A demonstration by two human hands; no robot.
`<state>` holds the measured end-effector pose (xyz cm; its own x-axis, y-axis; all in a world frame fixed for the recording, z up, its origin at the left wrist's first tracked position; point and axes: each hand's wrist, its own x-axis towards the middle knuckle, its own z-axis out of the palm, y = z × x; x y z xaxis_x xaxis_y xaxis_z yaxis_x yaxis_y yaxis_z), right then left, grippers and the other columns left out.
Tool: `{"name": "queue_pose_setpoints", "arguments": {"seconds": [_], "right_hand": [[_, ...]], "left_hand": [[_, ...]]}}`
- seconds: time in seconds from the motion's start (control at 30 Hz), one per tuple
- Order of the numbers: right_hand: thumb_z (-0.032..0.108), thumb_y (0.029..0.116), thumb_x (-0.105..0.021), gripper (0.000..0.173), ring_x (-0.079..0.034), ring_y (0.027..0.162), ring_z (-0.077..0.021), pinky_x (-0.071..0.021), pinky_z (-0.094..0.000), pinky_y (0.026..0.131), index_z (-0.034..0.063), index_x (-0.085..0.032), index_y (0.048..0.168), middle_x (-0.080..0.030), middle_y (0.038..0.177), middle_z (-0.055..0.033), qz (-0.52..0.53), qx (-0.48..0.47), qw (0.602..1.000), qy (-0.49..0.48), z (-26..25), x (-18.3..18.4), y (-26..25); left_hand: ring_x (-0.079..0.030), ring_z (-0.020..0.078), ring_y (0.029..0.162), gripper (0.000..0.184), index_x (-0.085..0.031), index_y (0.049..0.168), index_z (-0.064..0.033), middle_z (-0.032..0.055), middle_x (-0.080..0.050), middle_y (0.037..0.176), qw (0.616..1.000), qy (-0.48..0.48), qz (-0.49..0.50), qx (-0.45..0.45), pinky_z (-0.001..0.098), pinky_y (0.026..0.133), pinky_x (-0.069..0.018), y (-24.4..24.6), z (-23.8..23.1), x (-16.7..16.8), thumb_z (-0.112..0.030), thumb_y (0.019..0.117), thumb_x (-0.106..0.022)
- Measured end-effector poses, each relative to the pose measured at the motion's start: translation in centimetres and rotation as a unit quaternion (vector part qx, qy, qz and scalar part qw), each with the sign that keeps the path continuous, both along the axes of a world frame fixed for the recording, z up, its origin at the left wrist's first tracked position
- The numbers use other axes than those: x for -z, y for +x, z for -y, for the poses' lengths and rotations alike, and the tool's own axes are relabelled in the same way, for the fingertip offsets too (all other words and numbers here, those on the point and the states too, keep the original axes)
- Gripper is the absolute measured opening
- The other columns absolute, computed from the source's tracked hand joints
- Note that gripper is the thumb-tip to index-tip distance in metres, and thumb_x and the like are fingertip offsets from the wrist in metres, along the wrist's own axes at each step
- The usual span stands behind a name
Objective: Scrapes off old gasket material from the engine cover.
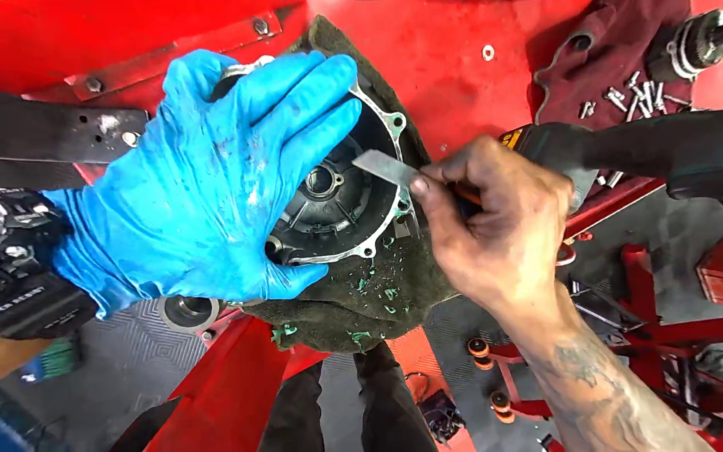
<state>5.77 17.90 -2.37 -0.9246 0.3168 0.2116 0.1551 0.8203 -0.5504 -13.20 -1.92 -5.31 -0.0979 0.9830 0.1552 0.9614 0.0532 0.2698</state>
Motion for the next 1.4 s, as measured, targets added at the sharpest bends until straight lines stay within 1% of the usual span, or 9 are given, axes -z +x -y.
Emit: {"name": "queue_pose_setpoints", "arguments": {"seconds": [0.1,0.23,0.43,0.53,0.73,0.87,1.07,1.2,1.4], "right_hand": [[0.017,0.0976,-0.069,0.009,-0.063,0.071,-0.0074,-0.0499,-0.0273,0.058,0.0100,-0.071,0.094,-0.068,0.083,0.0009,0.021,0.003,1.000,-0.002,0.5,-0.3,0.5],[0.017,0.0978,-0.068,0.009,-0.063,0.069,-0.0076,-0.0476,-0.0273,0.056,0.0107,-0.071,0.092,-0.067,0.080,0.0009,0.016,0.006,1.000,0.018,0.4,-0.3,0.4],[0.017,0.0975,-0.069,0.009,-0.064,0.071,-0.0071,-0.0490,-0.0269,0.058,0.0104,-0.071,0.092,-0.068,0.083,0.0005,0.011,0.004,1.000,0.014,0.4,-0.2,0.5],[0.017,0.0981,-0.068,0.009,-0.064,0.073,-0.0077,-0.0499,-0.0270,0.059,0.0094,-0.071,0.093,-0.068,0.083,-0.0001,0.012,0.000,1.000,0.005,0.3,-0.2,0.6],[0.015,0.0961,-0.069,0.009,-0.062,0.070,-0.0068,-0.0479,-0.0260,0.058,0.0100,-0.071,0.089,-0.067,0.080,0.0004,0.000,-0.008,1.000,0.000,0.1,0.0,-0.1],[0.015,0.0952,-0.070,0.009,-0.064,0.071,-0.0074,-0.0490,-0.0268,0.059,0.0086,-0.072,0.089,-0.069,0.081,-0.0011,-0.003,-0.015,1.000,0.005,0.0,0.1,0.2],[0.016,0.0971,-0.069,0.009,-0.064,0.072,-0.0080,-0.0498,-0.0263,0.058,0.0086,-0.071,0.092,-0.068,0.083,-0.0009,0.008,-0.015,1.000,0.005,0.1,-0.1,0.8],[0.016,0.0964,-0.069,0.009,-0.063,0.070,-0.0073,-0.0480,-0.0261,0.057,0.0095,-0.070,0.090,-0.068,0.080,-0.0002,-0.002,-0.022,1.000,0.010,-0.1,0.0,-0.1],[0.016,0.0967,-0.070,0.009,-0.062,0.067,-0.0082,-0.0465,-0.0271,0.054,0.0094,-0.070,0.091,-0.067,0.079,-0.0001,0.013,-0.023,1.000,0.017,0.0,-0.3,0.0]], "left_hand": [[-0.018,0.0290,0.155,0.147,-0.028,0.163,-0.0157,0.0065,-0.022,0.170,0.998,0.049,0.027,0.003,0.0650,0.114,-0.0120,-0.6,-0.6,2.3,-0.096,0.0425,-0.056],[-0.033,0.0363,0.150,0.139,-0.032,0.160,-0.0076,0.0143,-0.031,0.166,1.000,-0.007,0.001,-0.003,0.0636,0.107,-0.0281,0.1,0.1,-0.2,-0.096,0.0537,-0.050],[-0.033,0.0369,0.149,0.142,-0.032,0.160,-0.0075,0.0141,-0.032,0.166,1.000,0.015,0.008,0.001,0.0642,0.109,-0.0268,-0.2,0.0,0.5,-0.095,0.0504,-0.053],[-0.018,0.0298,0.155,0.155,-0.023,0.164,-0.0165,0.0058,-0.018,0.171,0.999,0.043,0.023,0.013,0.0632,0.113,-0.0122,-1.0,-0.7,2.6,-0.100,0.0384,-0.056],[-0.035,0.0393,0.147,0.140,-0.033,0.157,-0.0026,0.0174,-0.034,0.164,1.000,0.020,0.002,0.014,0.0638,0.105,-0.0297,0.0,0.1,0.2,-0.095,0.0534,-0.052],[-0.018,0.0303,0.154,0.154,-0.022,0.164,-0.0157,0.0057,-0.019,0.171,0.998,0.043,0.024,0.026,0.0632,0.109,-0.0159,-1.2,-0.6,2.0,-0.096,0.0379,-0.060],[-0.016,0.0280,0.155,0.152,-0.020,0.165,-0.0239,0.0001,-0.015,0.172,0.997,0.066,0.026,0.028,0.0636,0.111,-0.0130,-2.1,-0.8,3.6,-0.098,0.0382,-0.059],[-0.034,0.0367,0.148,0.133,-0.033,0.159,-0.0070,0.0139,-0.032,0.165,1.000,0.028,0.008,0.009,0.0628,0.108,-0.0272,0.0,0.2,0.6,-0.097,0.0622,-0.045],[-0.011,0.0230,0.157,0.159,-0.015,0.166,-0.0283,-0.0053,-0.010,0.173,0.995,0.091,0.015,0.042,0.0661,0.112,-0.0101,-3.6,-1.0,6.3,-0.102,0.0317,-0.058]]}}
